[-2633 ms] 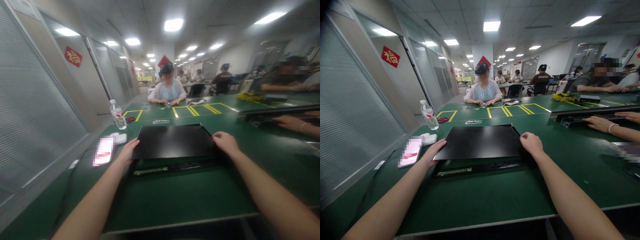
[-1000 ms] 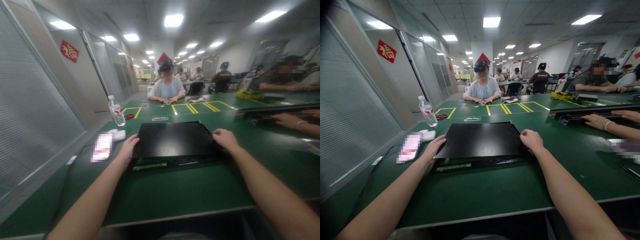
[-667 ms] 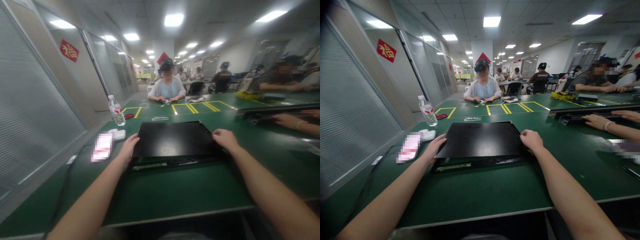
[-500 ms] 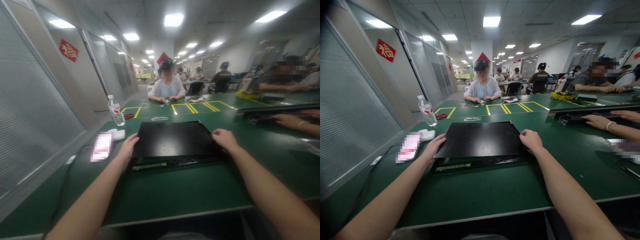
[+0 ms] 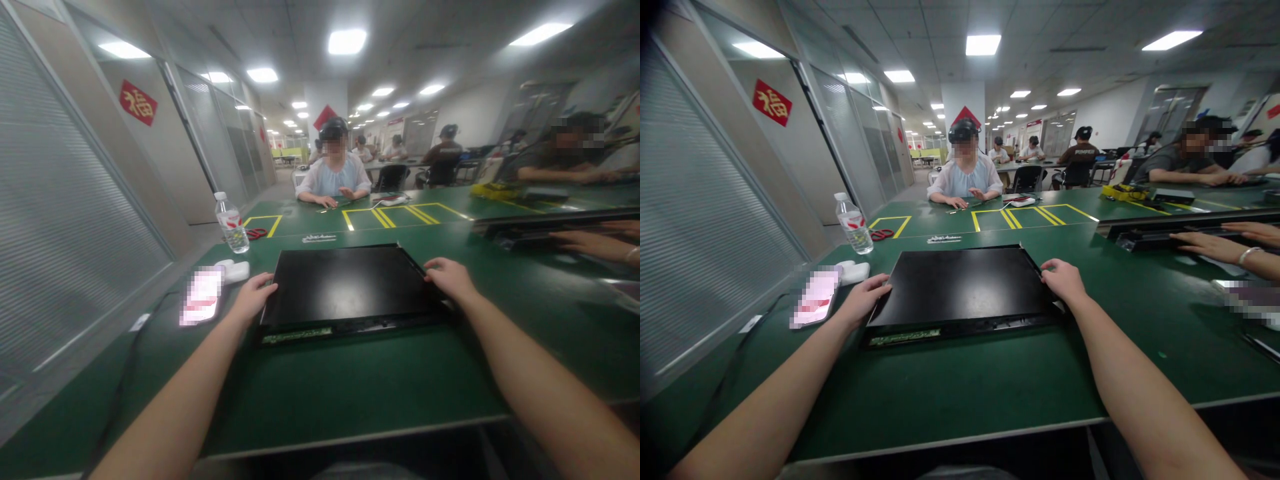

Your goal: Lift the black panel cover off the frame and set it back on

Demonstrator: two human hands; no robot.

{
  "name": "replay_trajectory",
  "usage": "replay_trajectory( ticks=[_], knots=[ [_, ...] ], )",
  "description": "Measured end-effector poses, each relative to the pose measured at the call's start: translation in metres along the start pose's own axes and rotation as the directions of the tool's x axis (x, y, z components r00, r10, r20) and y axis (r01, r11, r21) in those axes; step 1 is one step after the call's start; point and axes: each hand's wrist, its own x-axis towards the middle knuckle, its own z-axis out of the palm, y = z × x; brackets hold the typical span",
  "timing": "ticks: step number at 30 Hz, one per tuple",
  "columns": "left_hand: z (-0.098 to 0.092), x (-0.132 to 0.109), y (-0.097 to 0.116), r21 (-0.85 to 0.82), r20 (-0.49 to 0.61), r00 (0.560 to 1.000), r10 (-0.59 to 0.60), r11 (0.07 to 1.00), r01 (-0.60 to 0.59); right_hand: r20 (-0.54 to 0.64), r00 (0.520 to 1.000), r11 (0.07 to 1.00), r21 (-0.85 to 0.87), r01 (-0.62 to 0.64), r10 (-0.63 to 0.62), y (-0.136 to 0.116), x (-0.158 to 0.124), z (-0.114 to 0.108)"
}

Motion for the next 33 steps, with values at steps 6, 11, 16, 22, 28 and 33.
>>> replay_trajectory(
  ticks=[6, 11, 16, 22, 28, 33],
  knots=[
    [0.003, -0.002, -0.001, 0.158, 0.054, 0.998, 0.029, 0.987, -0.037, 0.017, 1.000, 1.000, -0.020, -0.002, 0.002, -0.002, -0.003, -0.001],
    [0.005, -0.003, 0.002, 0.183, 0.098, 0.994, 0.038, 0.982, -0.056, 0.006, 1.000, 1.000, -0.026, 0.012, -0.012, -0.004, -0.003, -0.002],
    [0.005, -0.003, 0.001, 0.188, 0.135, 0.990, 0.034, 0.980, -0.059, -0.009, 1.000, 1.000, 0.001, -0.007, 0.007, -0.005, -0.004, -0.003],
    [0.007, 0.004, -0.009, 0.235, 0.110, 0.992, 0.057, 0.969, -0.082, -0.005, 1.000, 0.999, 0.043, -0.023, 0.023, -0.001, -0.001, -0.002],
    [0.007, 0.007, -0.015, 0.222, 0.091, 0.996, 0.021, 0.974, -0.041, -0.009, 1.000, 0.998, 0.064, -0.027, 0.028, 0.001, 0.001, -0.001],
    [0.006, 0.007, -0.016, 0.218, 0.097, 0.995, 0.026, 0.975, -0.047, -0.002, 0.999, 0.996, 0.078, -0.040, 0.040, 0.001, 0.001, -0.001]
  ],
)
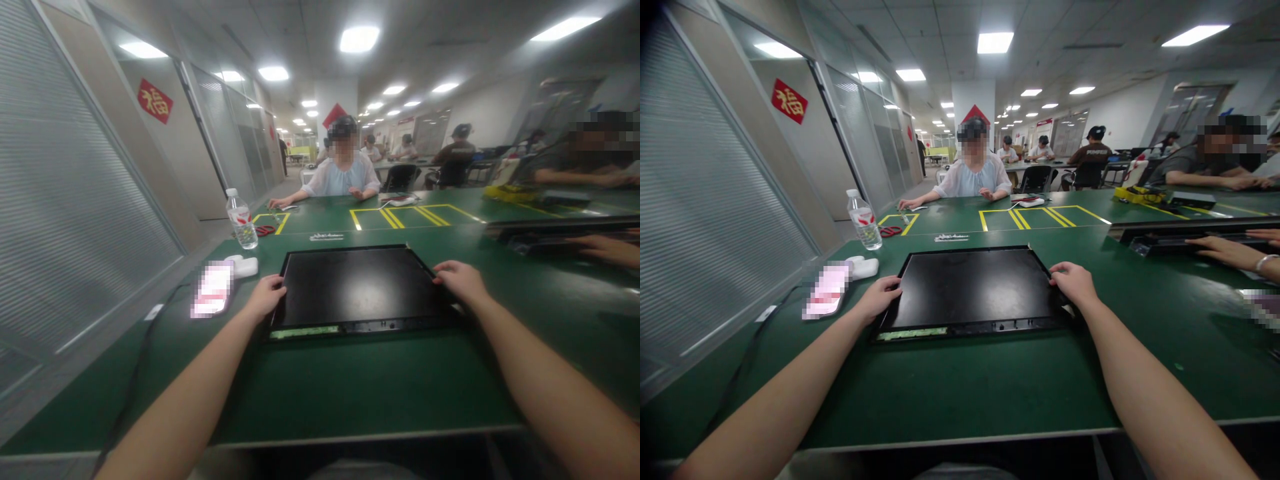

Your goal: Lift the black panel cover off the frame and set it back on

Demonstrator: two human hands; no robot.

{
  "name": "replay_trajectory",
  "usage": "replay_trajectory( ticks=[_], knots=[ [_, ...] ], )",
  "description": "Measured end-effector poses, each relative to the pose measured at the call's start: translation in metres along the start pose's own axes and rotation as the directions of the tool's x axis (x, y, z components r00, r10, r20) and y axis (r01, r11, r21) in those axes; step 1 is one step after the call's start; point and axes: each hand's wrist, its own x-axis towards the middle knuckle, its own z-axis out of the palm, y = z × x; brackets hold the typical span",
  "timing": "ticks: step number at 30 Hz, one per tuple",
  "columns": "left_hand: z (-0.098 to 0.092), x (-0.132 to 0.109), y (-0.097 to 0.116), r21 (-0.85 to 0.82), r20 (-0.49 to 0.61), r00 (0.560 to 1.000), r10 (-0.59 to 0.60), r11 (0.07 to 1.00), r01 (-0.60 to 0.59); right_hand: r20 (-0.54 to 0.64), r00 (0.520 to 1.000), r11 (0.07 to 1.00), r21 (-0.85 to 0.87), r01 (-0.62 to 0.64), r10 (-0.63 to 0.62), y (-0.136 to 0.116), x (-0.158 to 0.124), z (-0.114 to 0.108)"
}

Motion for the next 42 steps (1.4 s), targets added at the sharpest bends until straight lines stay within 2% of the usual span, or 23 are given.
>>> replay_trajectory(
  ticks=[25, 42],
  knots=[
    [0.0016, -0.0035, 0.0064, 0.017, -0.020, 0.999, -0.037, 0.999, 0.038, 0.034, 0.999, 0.999, 0.014, -0.031, 0.030, 0.0030, 0.0029, 0.0013],
    [0.0048, 0.0001, 0.0032, 0.089, -0.031, 0.998, 0.053, 0.995, -0.050, 0.022, 0.999, 0.997, 0.064, -0.040, 0.039, -0.0009, 0.0002, -0.0001]
  ],
)
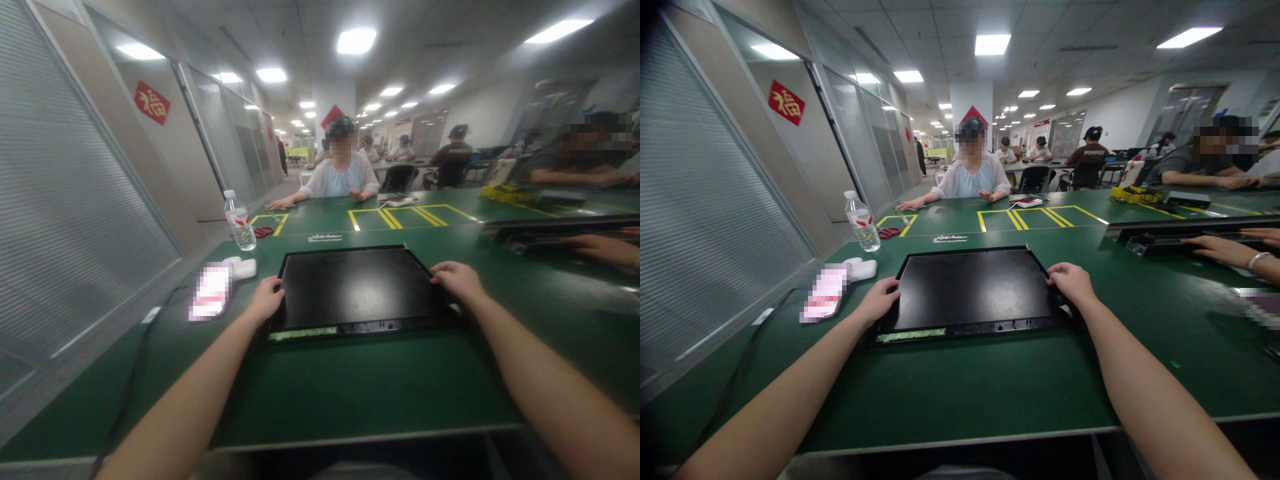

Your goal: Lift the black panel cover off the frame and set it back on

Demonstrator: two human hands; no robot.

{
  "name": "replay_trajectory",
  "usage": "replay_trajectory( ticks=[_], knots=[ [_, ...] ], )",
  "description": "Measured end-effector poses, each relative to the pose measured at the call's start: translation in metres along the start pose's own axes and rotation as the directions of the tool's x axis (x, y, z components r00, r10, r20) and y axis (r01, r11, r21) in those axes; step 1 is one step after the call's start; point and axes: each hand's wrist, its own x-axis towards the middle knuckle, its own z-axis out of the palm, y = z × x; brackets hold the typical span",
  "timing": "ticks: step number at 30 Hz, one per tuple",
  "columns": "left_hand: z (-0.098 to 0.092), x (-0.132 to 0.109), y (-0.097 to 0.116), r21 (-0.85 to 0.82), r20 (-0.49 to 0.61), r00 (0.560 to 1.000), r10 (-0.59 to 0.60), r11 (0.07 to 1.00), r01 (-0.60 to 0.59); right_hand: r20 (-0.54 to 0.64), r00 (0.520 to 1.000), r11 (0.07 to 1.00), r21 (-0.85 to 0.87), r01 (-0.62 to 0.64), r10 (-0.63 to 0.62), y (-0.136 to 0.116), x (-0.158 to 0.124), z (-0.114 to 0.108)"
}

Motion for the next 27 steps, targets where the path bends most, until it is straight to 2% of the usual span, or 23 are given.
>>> replay_trajectory(
  ticks=[5, 11, 15, 17, 19, 23, 27],
  knots=[
    [0.000, -0.001, 0.002, 0.045, -0.009, 1.000, -0.011, 0.999, 0.011, 0.011, 1.000, 1.000, -0.016, -0.027, 0.027, -0.002, -0.002, 0.000],
    [-0.003, -0.003, 0.005, 0.013, -0.013, 1.000, -0.023, 1.000, 0.023, -0.001, 0.999, 0.998, -0.045, 0.040, -0.040, -0.001, -0.004, 0.000],
    [-0.011, -0.004, 0.007, 0.058, 0.015, 1.000, -0.025, 0.998, 0.024, 0.007, 0.998, 0.995, -0.079, 0.067, -0.067, -0.001, -0.005, 0.001],
    [-0.015, -0.004, 0.009, 0.121, 0.033, 0.999, -0.008, 0.993, 0.004, 0.001, 0.998, 0.994, -0.080, 0.068, -0.068, 0.000, -0.005, 0.002],
    [-0.019, -0.005, 0.011, 0.252, 0.052, 0.998, 0.031, 0.967, -0.043, -0.013, 0.997, 0.995, -0.075, 0.069, -0.070, 0.000, -0.005, 0.002],
    [-0.027, -0.007, 0.012, 0.547, 0.103, 0.992, 0.069, 0.829, -0.114, -0.017, 0.997, 0.995, -0.069, 0.076, -0.077, 0.001, -0.005, 0.003],
    [-0.035, -0.008, 0.010, 0.615, 0.102, 0.993, 0.061, 0.780, -0.111, -0.018, 0.997, 0.996, -0.056, 0.074, -0.075, 0.003, -0.003, 0.004]
  ],
)
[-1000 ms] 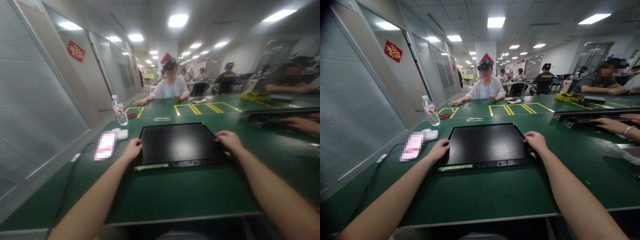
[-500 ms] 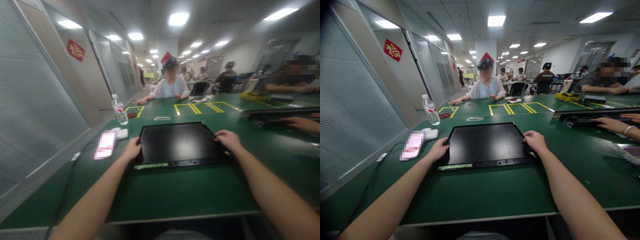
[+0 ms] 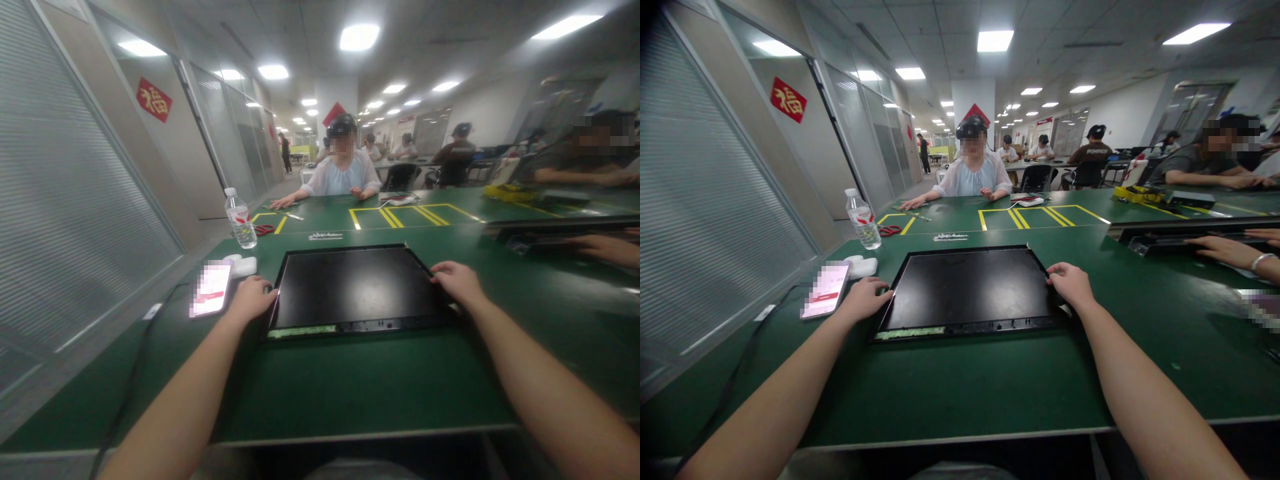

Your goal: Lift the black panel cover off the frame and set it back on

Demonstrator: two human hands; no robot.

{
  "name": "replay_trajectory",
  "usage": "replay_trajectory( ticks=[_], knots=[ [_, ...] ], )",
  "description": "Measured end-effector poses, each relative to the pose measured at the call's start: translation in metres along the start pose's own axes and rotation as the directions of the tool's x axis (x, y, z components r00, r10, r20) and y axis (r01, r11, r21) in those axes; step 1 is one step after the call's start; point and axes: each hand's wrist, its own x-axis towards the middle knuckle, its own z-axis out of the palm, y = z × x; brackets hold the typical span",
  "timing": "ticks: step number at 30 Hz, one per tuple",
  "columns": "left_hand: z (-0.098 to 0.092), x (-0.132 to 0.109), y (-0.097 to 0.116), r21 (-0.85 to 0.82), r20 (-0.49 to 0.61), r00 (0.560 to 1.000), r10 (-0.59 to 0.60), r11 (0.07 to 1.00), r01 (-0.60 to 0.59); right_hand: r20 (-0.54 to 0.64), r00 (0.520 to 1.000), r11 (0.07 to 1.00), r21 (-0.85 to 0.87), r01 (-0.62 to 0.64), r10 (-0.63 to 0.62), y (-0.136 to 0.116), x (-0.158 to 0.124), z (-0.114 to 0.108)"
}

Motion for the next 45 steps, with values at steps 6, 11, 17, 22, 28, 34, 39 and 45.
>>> replay_trajectory(
  ticks=[6, 11, 17, 22, 28, 34, 39, 45],
  knots=[
    [-0.005, -0.003, 0.001, -0.110, 0.016, 1.000, 0.027, 0.994, -0.025, -0.008, 1.000, 1.000, -0.030, 0.009, -0.009, 0.004, 0.004, 0.001],
    [-0.005, -0.007, 0.013, -0.361, -0.010, 0.997, -0.071, 0.931, 0.063, -0.031, 0.999, 0.999, 0.033, -0.032, 0.033, 0.004, 0.003, 0.003],
    [-0.007, -0.011, 0.025, -0.591, 0.043, 0.983, -0.178, 0.789, 0.168, -0.025, 1.000, 0.999, -0.035, -0.010, 0.010, 0.005, 0.004, 0.004],
    [-0.009, -0.010, 0.029, -0.677, -0.006, 0.935, -0.353, 0.690, 0.256, -0.018, 1.000, 0.995, -0.100, 0.023, -0.025, 0.004, 0.005, 0.003],
    [-0.009, -0.009, 0.030, -0.848, 0.167, 0.909, -0.382, 0.415, 0.330, -0.009, 0.999, 0.998, -0.035, -0.042, 0.042, -0.001, 0.002, 0.001],
    [-0.013, -0.009, 0.030, -0.867, 0.360, 0.841, -0.403, 0.189, 0.462, -0.009, 0.999, 0.998, 0.028, -0.050, 0.050, 0.002, 0.002, 0.001],
    [-0.019, -0.008, 0.035, -0.871, 0.412, 0.812, -0.414, 0.082, 0.484, 0.005, 0.996, 0.993, 0.085, -0.085, 0.085, 0.003, 0.003, 0.002],
    [-0.022, -0.007, 0.042, -0.867, 0.482, 0.779, -0.402, -0.089, 0.491, 0.006, 0.997, 0.995, 0.072, -0.076, 0.076, 0.004, 0.002, 0.002]
  ],
)
